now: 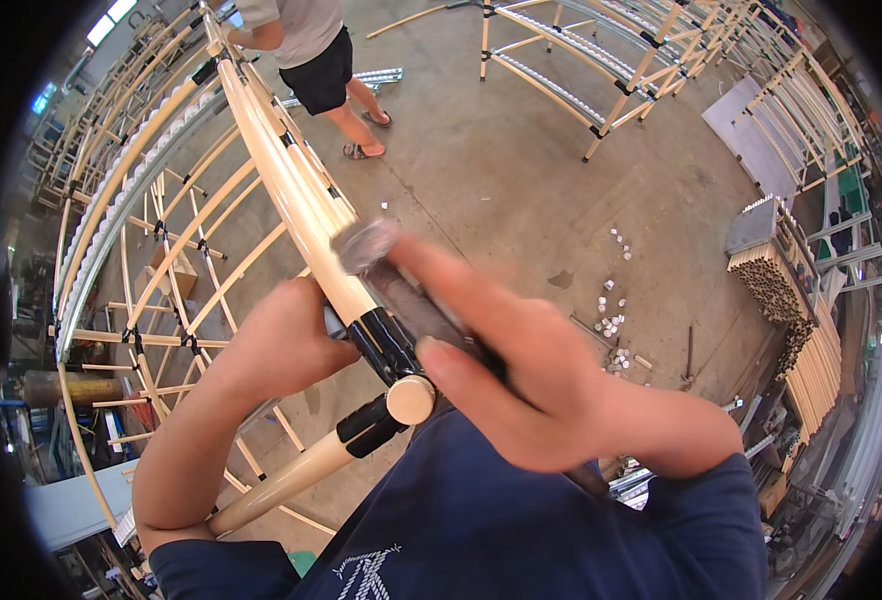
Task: The person assembles a structural frame by connecting wooden tubes and metal rails using a hammer to secure plastic joints and components. They position the metal rail on top of the wooden frame and strike the joints with the hammer to lock them in place while others assist in holding the structure.
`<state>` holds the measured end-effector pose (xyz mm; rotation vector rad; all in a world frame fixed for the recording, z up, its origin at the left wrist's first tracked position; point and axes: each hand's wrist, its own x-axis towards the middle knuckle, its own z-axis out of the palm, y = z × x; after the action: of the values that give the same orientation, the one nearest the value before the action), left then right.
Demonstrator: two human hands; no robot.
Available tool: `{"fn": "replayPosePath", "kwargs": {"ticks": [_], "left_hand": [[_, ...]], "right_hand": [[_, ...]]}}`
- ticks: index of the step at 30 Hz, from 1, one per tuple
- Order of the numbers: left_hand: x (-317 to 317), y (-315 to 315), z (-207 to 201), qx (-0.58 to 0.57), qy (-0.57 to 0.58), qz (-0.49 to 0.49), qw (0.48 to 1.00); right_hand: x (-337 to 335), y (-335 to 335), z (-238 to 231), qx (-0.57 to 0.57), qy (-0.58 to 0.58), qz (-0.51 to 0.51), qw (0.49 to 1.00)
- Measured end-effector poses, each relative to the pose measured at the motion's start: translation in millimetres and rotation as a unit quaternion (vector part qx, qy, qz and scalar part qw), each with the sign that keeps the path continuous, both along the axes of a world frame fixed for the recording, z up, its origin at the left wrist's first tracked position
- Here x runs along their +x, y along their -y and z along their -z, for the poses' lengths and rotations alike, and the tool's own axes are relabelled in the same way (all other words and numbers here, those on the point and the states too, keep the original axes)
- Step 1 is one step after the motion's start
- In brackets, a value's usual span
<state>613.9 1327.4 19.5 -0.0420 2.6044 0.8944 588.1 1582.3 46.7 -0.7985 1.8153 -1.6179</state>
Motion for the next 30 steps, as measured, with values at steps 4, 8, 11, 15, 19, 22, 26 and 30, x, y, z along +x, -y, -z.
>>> {"fn": "replayPosePath", "kwargs": {"ticks": [4, 8, 11, 15, 19, 22, 26, 30], "left_hand": [[1, 4, 4, 0.013, -0.019, 0.007, 1.000], [0, 3, 5, 0.020, -0.023, 0.013, 0.999], [-1, 6, 8, 0.025, -0.029, 0.011, 0.999], [2, 9, 12, 0.024, -0.026, 0.006, 0.999], [-1, 7, 9, 0.034, -0.009, 0.008, 0.999], [-1, 7, 7, 0.025, -0.017, 0.005, 1.000], [-2, 8, 8, 0.029, -0.013, 0.014, 0.999], [-2, 8, 9, 0.027, -0.007, 0.011, 1.000]], "right_hand": [[0, -2, 2, -0.029, -0.017, -0.001, 0.999], [1, -7, 4, -0.065, -0.032, -0.012, 0.997], [-7, 4, 4, 0.010, 0.003, -0.030, 1.000], [-3, -1, 10, -0.049, -0.031, -0.026, 0.998], [-6, 1, 12, -0.030, -0.028, -0.048, 0.998], [-9, 5, 17, -0.020, -0.024, -0.050, 0.998], [-4, 1, 22, -0.061, -0.031, -0.038, 0.997], [-6, 4, 17, -0.059, 0.002, -0.017, 0.998]]}}
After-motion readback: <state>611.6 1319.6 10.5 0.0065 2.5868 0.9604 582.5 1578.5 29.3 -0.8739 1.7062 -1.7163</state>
